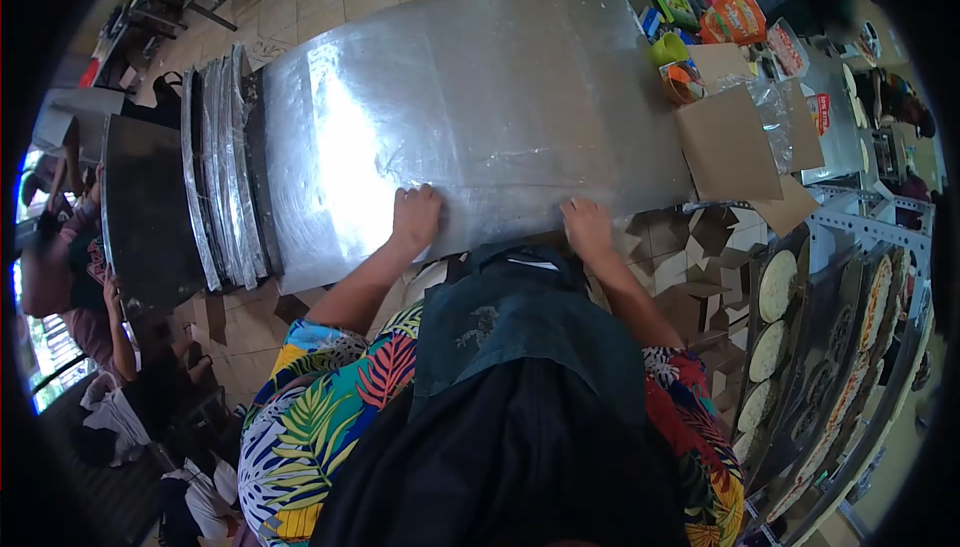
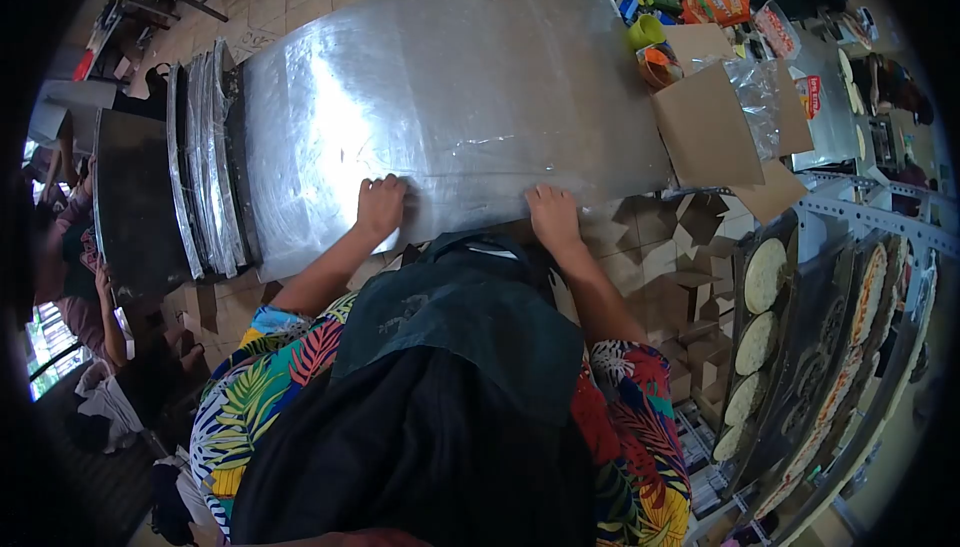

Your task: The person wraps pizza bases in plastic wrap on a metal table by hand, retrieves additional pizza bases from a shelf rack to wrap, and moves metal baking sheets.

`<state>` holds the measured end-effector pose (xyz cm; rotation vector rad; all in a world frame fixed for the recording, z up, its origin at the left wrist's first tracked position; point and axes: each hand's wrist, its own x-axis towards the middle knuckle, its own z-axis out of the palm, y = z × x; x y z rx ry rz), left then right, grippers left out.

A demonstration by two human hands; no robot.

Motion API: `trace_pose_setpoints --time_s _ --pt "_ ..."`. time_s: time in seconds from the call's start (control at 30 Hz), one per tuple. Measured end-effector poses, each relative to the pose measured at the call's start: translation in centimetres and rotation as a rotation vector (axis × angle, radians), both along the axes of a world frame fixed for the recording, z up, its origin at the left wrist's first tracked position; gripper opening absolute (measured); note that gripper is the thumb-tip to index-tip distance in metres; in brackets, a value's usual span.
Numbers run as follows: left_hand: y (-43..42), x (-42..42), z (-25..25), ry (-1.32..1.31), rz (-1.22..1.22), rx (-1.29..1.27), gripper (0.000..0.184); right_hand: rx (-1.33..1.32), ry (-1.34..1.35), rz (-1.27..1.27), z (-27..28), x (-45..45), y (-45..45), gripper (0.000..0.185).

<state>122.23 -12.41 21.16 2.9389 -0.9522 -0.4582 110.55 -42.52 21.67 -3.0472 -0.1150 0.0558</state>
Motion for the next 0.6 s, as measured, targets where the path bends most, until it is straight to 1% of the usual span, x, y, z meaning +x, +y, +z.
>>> trace_pose_setpoints --time_s 0.03,0.07,0.1,0.13,0.2,0.27,0.3,0.37,0.4,0.47,0.5,0.53,0.6 --pt "0.0 -0.7 0.3 0.002 -0.002 0.001 0.021 0.001 0.002 -0.002 0.0 -0.6 0.1 0.016" --pt "-0.5 -1.1 2.6 0.088 0.095 0.017 0.026 0.076 0.005 -0.045 1.4 -0.8 0.6 0.024" --pt "-0.7 -1.4 3.9 0.176 0.193 0.035 0.032 0.151 0.011 -0.088 2.9 -0.8 1.0 0.032" --pt "-0.7 -1.0 3.7 0.184 0.194 0.04 0.032 0.155 0.019 -0.088 4.1 -0.3 1.0 0.032" --pt "-0.9 1.5 3.2 0.097 0.232 -0.168 0.049 0.26 0.079 -0.138 5.3 2.2 0.4 0.049" --pt "-1.2 4.1 3.0 -0.093 0.209 -0.319 0.049 0.254 -0.212 -0.106 4.4 5.1 -0.2 0.049" --pt "-1.4 5.4 2.4 -0.096 0.213 -0.32 0.049 0.253 -0.214 -0.102 4.7 6.7 -0.2 0.049" --pt "-1.6 7.7 0.9 -0.262 0.041 -0.363 0.045 0.301 -0.016 -0.203 5.1 9.5 -0.3 0.041" --pt "-1.7 8.6 -0.1 -0.263 0.043 -0.363 0.045 0.301 -0.016 -0.2 4.5 10.4 -0.6 0.041" --pt "-1.6 9.9 -1.5 -0.26 0.045 -0.231 0.049 0.275 0.104 -0.15 3.0 11.6 -1.0 0.033" --pt "-1.6 10.3 -1.6 -0.357 0.033 -0.282 0.038 0.274 0.101 -0.148 2.4 12.1 -1.4 0.033" --pt "-1.6 11.0 -1.6 -0.359 0.034 -0.282 0.038 0.276 0.127 -0.164 1.8 12.5 -1.9 0.033" --pt "-1.3 12.2 -1.6 -0.149 0.171 -0.021 0.022 0.279 0.16 -0.178 0.9 12.9 -2.7 0.033"
